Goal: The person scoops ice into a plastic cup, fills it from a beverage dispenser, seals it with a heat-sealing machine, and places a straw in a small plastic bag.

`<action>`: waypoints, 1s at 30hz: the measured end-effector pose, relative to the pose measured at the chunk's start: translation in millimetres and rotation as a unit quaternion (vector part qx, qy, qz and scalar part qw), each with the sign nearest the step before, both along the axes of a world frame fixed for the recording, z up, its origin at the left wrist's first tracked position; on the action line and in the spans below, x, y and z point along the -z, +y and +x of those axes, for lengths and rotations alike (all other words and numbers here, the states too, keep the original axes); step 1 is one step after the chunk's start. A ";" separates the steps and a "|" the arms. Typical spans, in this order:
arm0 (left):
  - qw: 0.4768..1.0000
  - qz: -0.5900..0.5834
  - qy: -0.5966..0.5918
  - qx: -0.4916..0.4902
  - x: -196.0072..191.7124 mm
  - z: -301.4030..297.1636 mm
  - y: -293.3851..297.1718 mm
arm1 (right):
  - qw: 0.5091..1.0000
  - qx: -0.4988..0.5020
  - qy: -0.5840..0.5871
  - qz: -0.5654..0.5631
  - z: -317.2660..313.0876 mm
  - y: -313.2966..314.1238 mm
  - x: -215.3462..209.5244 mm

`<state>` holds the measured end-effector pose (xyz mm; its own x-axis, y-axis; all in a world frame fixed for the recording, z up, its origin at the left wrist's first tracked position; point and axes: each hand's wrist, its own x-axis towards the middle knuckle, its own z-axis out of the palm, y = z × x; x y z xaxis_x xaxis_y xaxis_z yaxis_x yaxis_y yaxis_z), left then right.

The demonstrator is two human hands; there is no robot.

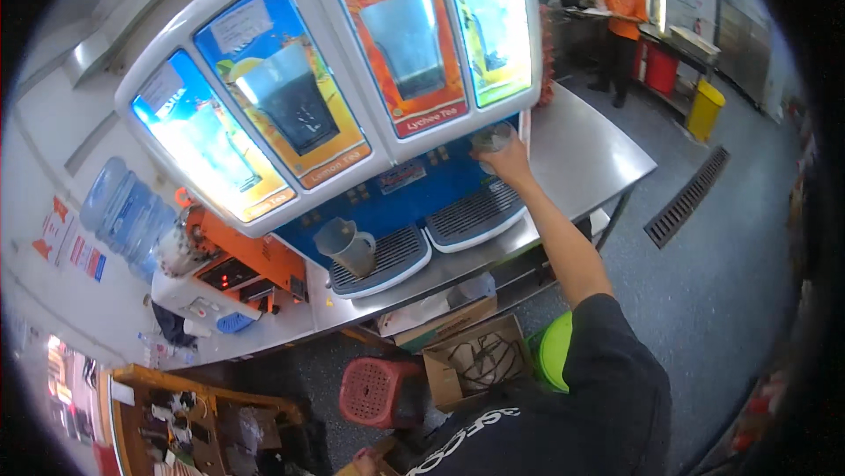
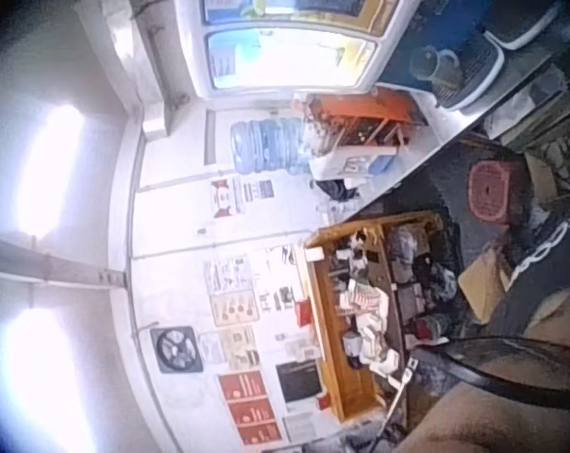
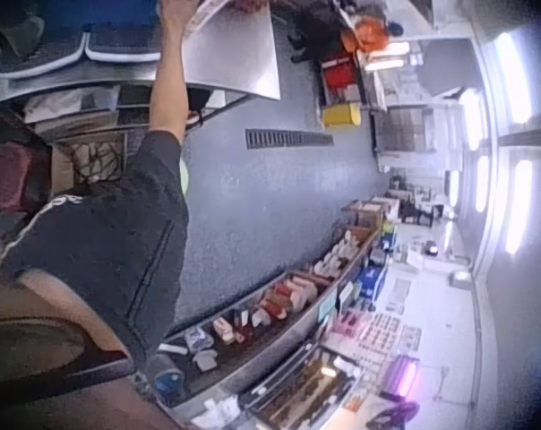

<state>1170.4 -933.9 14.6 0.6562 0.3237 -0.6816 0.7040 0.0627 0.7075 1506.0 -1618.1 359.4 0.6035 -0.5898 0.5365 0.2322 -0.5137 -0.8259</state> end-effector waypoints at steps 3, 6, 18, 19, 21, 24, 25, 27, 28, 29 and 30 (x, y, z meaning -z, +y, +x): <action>0.999 -0.027 0.025 0.029 24.6 -27.7 -52.1 | 1.000 -0.023 0.011 0.000 -1.6 -18.9 -0.3; 0.998 -0.035 0.044 0.037 43.2 -65.1 -85.6 | 0.999 -0.024 0.021 -0.016 -3.6 -2.4 -2.6; 0.992 -0.005 0.048 0.116 92.1 -121.9 -165.3 | 0.998 -0.056 0.040 0.006 -0.8 -17.9 4.7; 0.992 -0.004 0.044 0.119 94.2 -124.3 -168.2 | 0.997 -0.061 0.038 0.002 -3.7 -14.6 -0.7; 0.991 -0.001 0.037 0.131 98.2 -124.3 -170.8 | 0.997 -0.064 0.038 0.000 -4.7 -19.2 -1.4; 0.989 -0.003 0.021 0.150 104.5 -119.4 -176.9 | 0.997 -0.076 0.027 0.003 -1.0 -33.3 2.5; 0.988 -0.007 0.018 0.151 103.8 -121.9 -179.2 | 0.996 -0.076 0.035 0.000 -2.3 -30.7 1.2; 0.987 -0.023 -0.008 0.160 103.6 -127.4 -178.7 | 0.996 -0.083 0.044 -0.001 -4.0 -26.9 -1.9; 0.984 -0.052 -0.042 0.166 105.0 -131.1 -177.2 | 0.994 -0.091 0.053 -0.001 -2.8 -24.0 -2.9; 0.971 -0.164 -0.102 0.140 106.1 -132.5 -177.1 | 0.993 -0.100 0.063 -0.003 -1.7 -20.6 -3.5; 0.942 -0.273 -0.164 0.108 108.4 -137.0 -180.4 | 0.994 -0.085 0.058 -0.021 -3.2 -16.9 -3.8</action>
<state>1033.4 -1114.3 -93.8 0.8707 -0.1818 -0.4570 0.4914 0.3605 0.7928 1502.8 -1635.0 363.3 0.7521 -0.4517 0.4799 0.2234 -0.5104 -0.8304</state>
